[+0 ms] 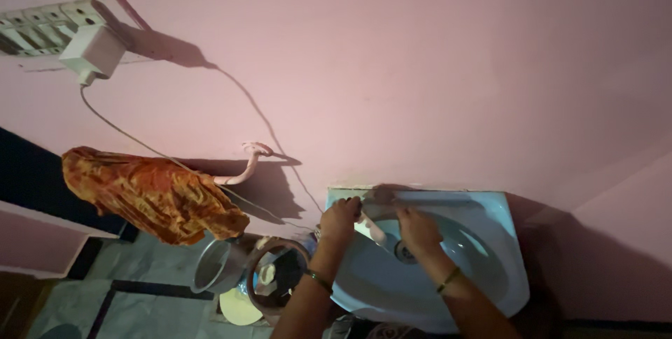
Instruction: The person stands at a wall-mounted sink and repeatedly washes their hands under running water. They rub their palms and fingers together, rinse, and continue the cycle for the duration of the clip.
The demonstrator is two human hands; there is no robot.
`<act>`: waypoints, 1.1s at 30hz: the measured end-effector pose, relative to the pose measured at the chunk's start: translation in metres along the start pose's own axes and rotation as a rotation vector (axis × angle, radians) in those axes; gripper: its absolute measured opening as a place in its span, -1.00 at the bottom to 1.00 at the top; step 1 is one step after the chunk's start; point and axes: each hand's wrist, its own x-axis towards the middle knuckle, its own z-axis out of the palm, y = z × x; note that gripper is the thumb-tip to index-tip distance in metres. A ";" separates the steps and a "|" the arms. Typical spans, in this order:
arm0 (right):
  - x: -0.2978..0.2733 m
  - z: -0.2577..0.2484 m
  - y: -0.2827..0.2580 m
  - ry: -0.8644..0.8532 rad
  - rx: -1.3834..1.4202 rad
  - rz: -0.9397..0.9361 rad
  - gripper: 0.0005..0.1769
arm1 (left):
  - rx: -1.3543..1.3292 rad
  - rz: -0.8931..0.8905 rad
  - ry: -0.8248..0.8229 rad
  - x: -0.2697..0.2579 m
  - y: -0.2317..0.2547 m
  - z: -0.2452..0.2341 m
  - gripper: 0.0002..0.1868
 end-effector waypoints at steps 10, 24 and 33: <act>-0.086 -0.059 0.142 -0.151 -0.204 0.517 -0.55 | 0.009 0.002 -0.052 0.010 -0.004 0.004 -0.88; -0.064 -0.072 0.079 -0.225 0.028 0.254 -0.58 | 0.179 -0.043 -0.027 0.008 0.003 0.014 -0.83; -0.169 -0.088 0.151 0.151 -0.101 0.204 -0.66 | 0.243 0.023 0.113 -0.006 0.003 0.028 -0.39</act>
